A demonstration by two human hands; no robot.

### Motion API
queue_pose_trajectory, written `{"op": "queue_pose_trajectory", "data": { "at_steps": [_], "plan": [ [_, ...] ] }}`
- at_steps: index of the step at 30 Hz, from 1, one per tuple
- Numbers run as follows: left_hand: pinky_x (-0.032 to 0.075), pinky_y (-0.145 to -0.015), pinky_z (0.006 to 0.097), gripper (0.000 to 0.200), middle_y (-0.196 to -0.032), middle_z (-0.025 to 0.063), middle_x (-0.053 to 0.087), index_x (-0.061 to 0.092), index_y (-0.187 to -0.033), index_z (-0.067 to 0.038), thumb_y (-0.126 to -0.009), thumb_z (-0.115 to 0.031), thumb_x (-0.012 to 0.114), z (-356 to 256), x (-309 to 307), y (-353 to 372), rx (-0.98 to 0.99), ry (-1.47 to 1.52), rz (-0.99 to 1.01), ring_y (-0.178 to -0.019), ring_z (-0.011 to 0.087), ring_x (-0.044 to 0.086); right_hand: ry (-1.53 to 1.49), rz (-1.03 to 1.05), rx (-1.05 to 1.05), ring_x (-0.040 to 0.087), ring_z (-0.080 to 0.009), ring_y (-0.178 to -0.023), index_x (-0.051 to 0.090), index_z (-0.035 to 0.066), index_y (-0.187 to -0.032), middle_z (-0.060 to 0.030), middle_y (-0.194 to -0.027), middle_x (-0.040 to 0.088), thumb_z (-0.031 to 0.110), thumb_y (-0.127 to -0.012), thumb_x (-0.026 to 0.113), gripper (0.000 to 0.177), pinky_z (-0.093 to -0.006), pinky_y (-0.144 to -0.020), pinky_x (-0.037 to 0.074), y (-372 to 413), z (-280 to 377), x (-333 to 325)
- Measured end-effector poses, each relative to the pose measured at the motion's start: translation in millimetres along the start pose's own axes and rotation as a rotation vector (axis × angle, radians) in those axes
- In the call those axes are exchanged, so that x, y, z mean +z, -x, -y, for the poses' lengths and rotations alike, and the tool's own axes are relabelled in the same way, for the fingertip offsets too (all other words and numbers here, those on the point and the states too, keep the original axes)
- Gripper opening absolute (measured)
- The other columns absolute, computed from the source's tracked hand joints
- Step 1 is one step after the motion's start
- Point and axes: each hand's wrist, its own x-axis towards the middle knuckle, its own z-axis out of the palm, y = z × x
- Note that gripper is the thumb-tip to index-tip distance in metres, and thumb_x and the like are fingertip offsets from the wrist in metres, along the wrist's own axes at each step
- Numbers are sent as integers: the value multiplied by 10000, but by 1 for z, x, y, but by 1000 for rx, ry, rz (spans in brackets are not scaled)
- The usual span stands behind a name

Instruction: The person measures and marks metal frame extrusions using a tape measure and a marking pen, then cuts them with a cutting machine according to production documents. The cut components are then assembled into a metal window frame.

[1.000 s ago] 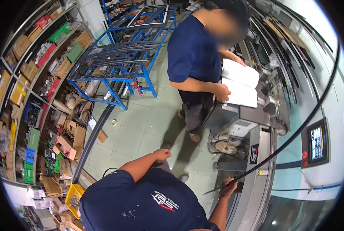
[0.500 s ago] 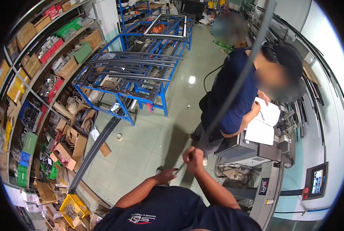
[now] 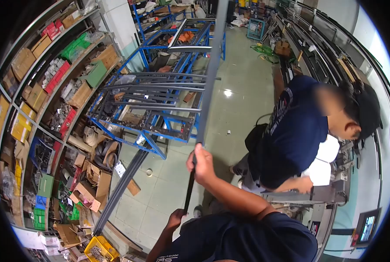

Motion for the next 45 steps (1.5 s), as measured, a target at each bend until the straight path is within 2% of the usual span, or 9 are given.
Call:
{"op": "queue_pose_trajectory", "data": {
  "at_steps": [8, 13, 16, 20, 26, 34, 39, 42, 45],
  "plan": [
    [414, -474, 316, 609, -559, 25, 475, 456, -733, -110, -1081, -610, 460, -80, -7, -83, -311, 516, -914, -471, 156, 478, -258, 131, 205, 572, -158, -609, 593, 68, -822, -56, -715, 594, 504, -1082, 567, 508, -339, -579, 484, -139, 8, 53],
    [310, -463, 293, 703, -558, -20, 327, 366, -721, -161, -974, -809, 470, -109, -39, -129, -376, 871, -1123, -462, 137, 345, -416, 382, 296, 517, -134, -589, 587, 70, -871, -34, -676, 539, 504, -1070, 584, 478, -318, -546, 427, -224, 1, 59],
    [317, -475, 282, 689, -571, -26, 276, 425, -797, -166, -936, -833, 521, -150, -62, -180, -295, 1137, -1176, -468, 119, 307, -335, 256, 222, 463, -115, -549, 545, 97, -826, -5, -646, 505, 490, -1088, 559, 473, -295, -517, 383, -287, 0, 60],
    [385, -547, 272, 526, -659, -30, 393, 518, -936, -152, -1034, -668, 533, -191, -95, -279, 24, 1265, -916, -579, 103, 419, -232, -55, 86, 449, -143, -471, 458, 142, -644, -10, -535, 444, 574, -1091, 486, 622, -322, -472, 366, -394, 32, 31],
    [506, -775, 319, 302, -921, 38, 639, 580, -1017, -83, -1095, -375, 598, -359, -63, -398, 408, 938, -655, -810, 129, 583, -465, -446, -9, 273, -115, -504, 424, 183, -804, 52, -600, 301, 554, -1076, 538, 475, -291, -492, 310, -534, 113, -99],
    [497, -982, 397, 465, -1023, 173, 756, 672, -976, 55, -1140, -292, 408, -442, -44, -487, 459, 212, -325, -1020, 231, 690, -477, -654, -27, 265, -116, -487, 430, 208, -813, 72, -579, 271, 532, -1098, 481, 434, -306, -553, 301, -608, 175, -209],
    [458, -1091, 426, 425, -1192, 219, 747, 672, -1066, 43, -1129, -296, 424, -492, 24, -561, 329, 227, -69, -1177, 279, 677, -516, -612, -55, 269, -109, -466, 442, 202, -791, 75, -559, 264, 511, -1101, 495, 440, -298, -526, 302, -686, 236, -300],
    [452, -1070, 417, 508, -1197, 233, 730, 682, -1090, 85, -1057, -399, 532, -528, 93, -628, 283, 306, -38, -1147, 271, 667, -554, -529, -119, 260, -103, -451, 449, 203, -774, 81, -561, 279, 508, -1091, 522, 445, -301, -517, 305, -742, 283, -380],
    [474, -1053, 449, 488, -1179, 237, 732, 682, -1177, 114, -1026, -297, 468, -571, 163, -693, 219, 272, -44, -1095, 296, 692, -573, -573, -141, 271, -83, -439, 459, 207, -769, 89, -566, 315, 516, -1078, 552, 447, -265, -509, 296, -781, 337, -449]
  ]
}}
